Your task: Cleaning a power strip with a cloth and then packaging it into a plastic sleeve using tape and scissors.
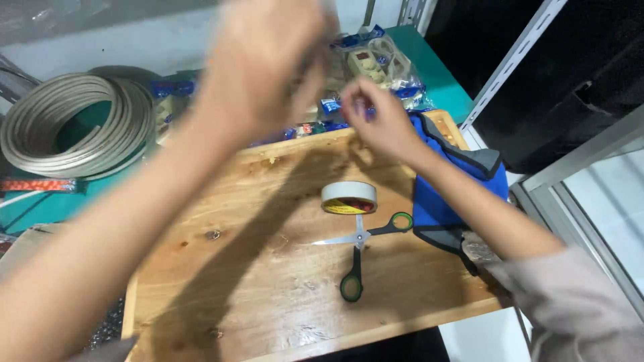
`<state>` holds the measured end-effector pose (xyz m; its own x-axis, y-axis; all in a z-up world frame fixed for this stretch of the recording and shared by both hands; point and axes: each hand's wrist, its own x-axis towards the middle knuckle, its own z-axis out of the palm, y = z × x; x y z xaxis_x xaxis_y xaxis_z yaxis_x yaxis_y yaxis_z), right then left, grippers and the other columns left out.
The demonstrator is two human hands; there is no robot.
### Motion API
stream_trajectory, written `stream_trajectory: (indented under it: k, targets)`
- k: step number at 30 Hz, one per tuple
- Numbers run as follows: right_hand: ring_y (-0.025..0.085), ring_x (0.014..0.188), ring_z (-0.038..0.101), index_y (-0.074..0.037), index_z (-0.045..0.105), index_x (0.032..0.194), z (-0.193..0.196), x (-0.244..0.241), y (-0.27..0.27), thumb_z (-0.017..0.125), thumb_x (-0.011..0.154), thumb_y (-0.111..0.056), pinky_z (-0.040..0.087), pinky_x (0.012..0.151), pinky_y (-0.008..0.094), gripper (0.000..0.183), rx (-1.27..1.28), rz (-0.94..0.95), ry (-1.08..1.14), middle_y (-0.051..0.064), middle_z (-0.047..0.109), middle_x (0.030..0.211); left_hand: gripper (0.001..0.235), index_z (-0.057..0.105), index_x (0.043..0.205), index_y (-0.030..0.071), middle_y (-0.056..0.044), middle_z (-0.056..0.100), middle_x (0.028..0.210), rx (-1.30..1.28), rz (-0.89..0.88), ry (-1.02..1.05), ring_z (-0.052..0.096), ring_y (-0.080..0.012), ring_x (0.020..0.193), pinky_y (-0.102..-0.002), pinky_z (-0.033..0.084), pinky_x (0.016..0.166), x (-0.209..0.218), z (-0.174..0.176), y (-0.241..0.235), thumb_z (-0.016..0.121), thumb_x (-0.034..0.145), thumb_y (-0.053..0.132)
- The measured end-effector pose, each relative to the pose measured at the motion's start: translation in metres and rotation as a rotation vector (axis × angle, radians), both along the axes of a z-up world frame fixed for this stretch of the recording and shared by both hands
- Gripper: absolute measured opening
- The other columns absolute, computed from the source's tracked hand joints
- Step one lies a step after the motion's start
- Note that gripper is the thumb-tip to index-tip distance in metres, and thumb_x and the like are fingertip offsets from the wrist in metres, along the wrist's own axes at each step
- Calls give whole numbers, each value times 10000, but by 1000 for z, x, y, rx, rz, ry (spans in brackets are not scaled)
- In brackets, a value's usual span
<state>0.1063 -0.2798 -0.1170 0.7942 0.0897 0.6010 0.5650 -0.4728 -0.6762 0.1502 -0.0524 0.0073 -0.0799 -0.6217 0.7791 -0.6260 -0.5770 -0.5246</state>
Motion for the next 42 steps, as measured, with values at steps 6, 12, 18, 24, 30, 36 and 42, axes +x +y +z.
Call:
stream_trajectory:
  k: [6, 12, 18, 24, 30, 36, 42]
  targets:
    - [338, 1039, 660, -150, 699, 1160, -28, -121, -13, 588, 927, -184, 481, 898, 480, 260, -724, -284, 326, 111, 713, 1030, 682, 505, 1389, 90, -185, 551, 1366, 360, -300, 1112, 466, -417, 1357, -551, 441, 1016, -90, -98, 12, 681, 896, 526]
    - [306, 1206, 592, -182, 664, 1269, -47, -158, 2, 557, 917, -291, 414, 999, 477, 384, -716, -310, 549, 78, 686, 1195, 597, 443, 1506, 73, -216, 557, 1442, 333, -162, 1428, 472, -423, 1387, -607, 363, 1110, -94, -137, 1, 605, 972, 284]
    - [323, 1246, 557, -126, 599, 1385, -53, -154, 20, 590, 958, -305, 371, 1034, 478, 463, -557, -193, 566, 100, 662, 1249, 245, 603, 1181, 142, -153, 713, 1062, 16, -228, 1703, 677, -410, 1128, -499, 537, 913, -99, -168, 24, 638, 939, 143]
    - [455, 1276, 561, -19, 462, 1514, -57, -146, 42, 496, 927, 1, 408, 1082, 572, 588, -124, 73, 591, 257, 666, 1292, 115, 563, 841, 42, -186, 703, 1153, -152, -446, 1698, 626, -447, 1244, -561, 461, 1063, -128, -184, 66, 662, 871, -9]
    - [365, 1072, 696, -80, 496, 1500, -75, -129, 56, 575, 883, -39, 516, 984, 531, 623, -65, 243, 654, 233, 711, 1183, 156, 529, 763, -22, -252, 640, 1252, -415, -543, 1632, 526, -525, 1339, -611, 413, 1102, -144, -213, 81, 611, 837, -132]
    - [369, 1033, 729, -96, 586, 1387, -60, -128, 80, 642, 841, -40, 553, 946, 509, 552, -16, 275, 698, 242, 709, 1166, 291, 351, 775, 100, -143, 490, 1060, -724, -555, 1510, 660, -418, 1148, -486, 516, 997, -141, -237, 79, 496, 1011, 11]
    - [221, 1072, 688, -37, 677, 1310, -58, -136, 94, 531, 966, -29, 546, 998, 409, 374, 362, 305, 683, 169, 734, 1213, 308, 251, 867, 144, -121, 365, 1197, -1019, -565, 1443, 572, -416, 1264, -430, 462, 1022, -146, -231, 78, 441, 1003, -57]
